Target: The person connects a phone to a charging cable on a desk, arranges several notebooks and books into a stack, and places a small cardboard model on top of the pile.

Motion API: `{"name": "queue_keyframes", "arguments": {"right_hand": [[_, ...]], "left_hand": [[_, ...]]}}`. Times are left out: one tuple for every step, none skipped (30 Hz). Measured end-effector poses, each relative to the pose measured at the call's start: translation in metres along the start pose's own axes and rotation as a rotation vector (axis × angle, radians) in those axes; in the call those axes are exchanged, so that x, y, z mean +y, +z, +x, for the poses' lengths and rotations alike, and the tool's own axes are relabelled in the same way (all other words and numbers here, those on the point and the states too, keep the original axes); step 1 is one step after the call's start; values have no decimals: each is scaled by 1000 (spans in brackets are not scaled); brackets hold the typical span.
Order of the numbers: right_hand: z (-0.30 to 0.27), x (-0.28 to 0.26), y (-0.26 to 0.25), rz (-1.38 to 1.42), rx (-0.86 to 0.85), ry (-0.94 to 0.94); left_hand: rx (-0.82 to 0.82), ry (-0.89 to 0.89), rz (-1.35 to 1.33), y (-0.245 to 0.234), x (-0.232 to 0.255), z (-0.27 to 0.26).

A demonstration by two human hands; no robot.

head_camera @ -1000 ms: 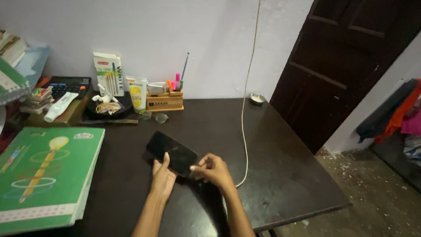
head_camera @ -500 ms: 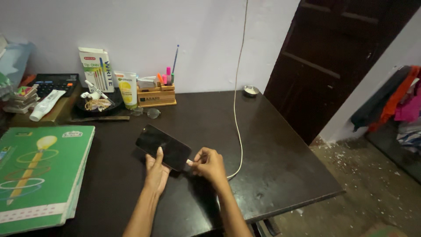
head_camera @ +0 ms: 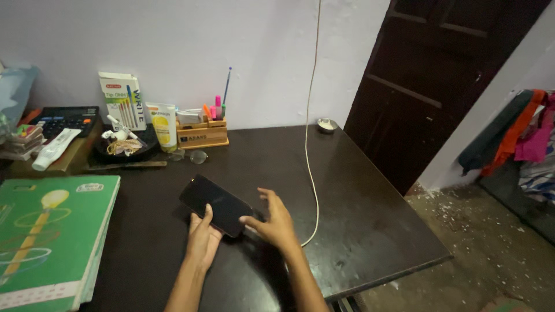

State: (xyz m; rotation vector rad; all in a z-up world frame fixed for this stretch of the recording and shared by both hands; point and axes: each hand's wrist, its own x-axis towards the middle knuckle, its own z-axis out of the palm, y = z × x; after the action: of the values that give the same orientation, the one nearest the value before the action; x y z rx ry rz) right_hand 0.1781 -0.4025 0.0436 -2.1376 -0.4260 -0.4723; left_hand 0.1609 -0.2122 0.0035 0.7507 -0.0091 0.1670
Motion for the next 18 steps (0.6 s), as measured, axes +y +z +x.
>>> {"name": "queue_keyframes", "arguments": {"right_hand": [[3,-5,0,-55,-5,-111],[5,-10,2,-110,-11,-221],[7,-16,3,-165,-18,-330],[10,-21,5,-186,-93,-265],[14,-26,7,-207,-170,-199],[17,-30,9,-227,-247,-137],[20,-32,10,-195,-279,-131],[23,-33,11,-165,-310,-126],[27,-34,12,-135,-342,-122],[28,-34,13,-154,-376,-116],[28,-34,16,-172,-409,-110],[29,-32,18,-191,-443,-102],[30,-29,19,-189,-431,-86],[31,-25,23,-184,-418,-72],[32,-20,27,-180,-406,-58],[35,-13,30,-155,-335,-109],[40,-6,33,-131,-263,-161],[45,2,35,-107,-193,-212]], "left_hand": [[13,-13,7,2,2,0],[27,-26,15,3,3,0],[31,-39,6,5,3,1],[36,-49,-3,7,3,1],[42,-60,-11,8,4,1],[61,-81,18,9,5,1],[81,-102,47,10,6,-1],[99,-121,74,11,7,-1],[95,-123,91,12,10,1],[92,-130,106,11,10,1],[90,-136,122,11,10,2],[71,-131,86,11,9,3],[52,-126,51,11,7,5],[34,-119,17,11,8,8],[30,-107,37,11,7,8],[27,-94,59,10,5,7],[24,-81,81,10,4,7],[41,-66,68,9,2,9]]}}
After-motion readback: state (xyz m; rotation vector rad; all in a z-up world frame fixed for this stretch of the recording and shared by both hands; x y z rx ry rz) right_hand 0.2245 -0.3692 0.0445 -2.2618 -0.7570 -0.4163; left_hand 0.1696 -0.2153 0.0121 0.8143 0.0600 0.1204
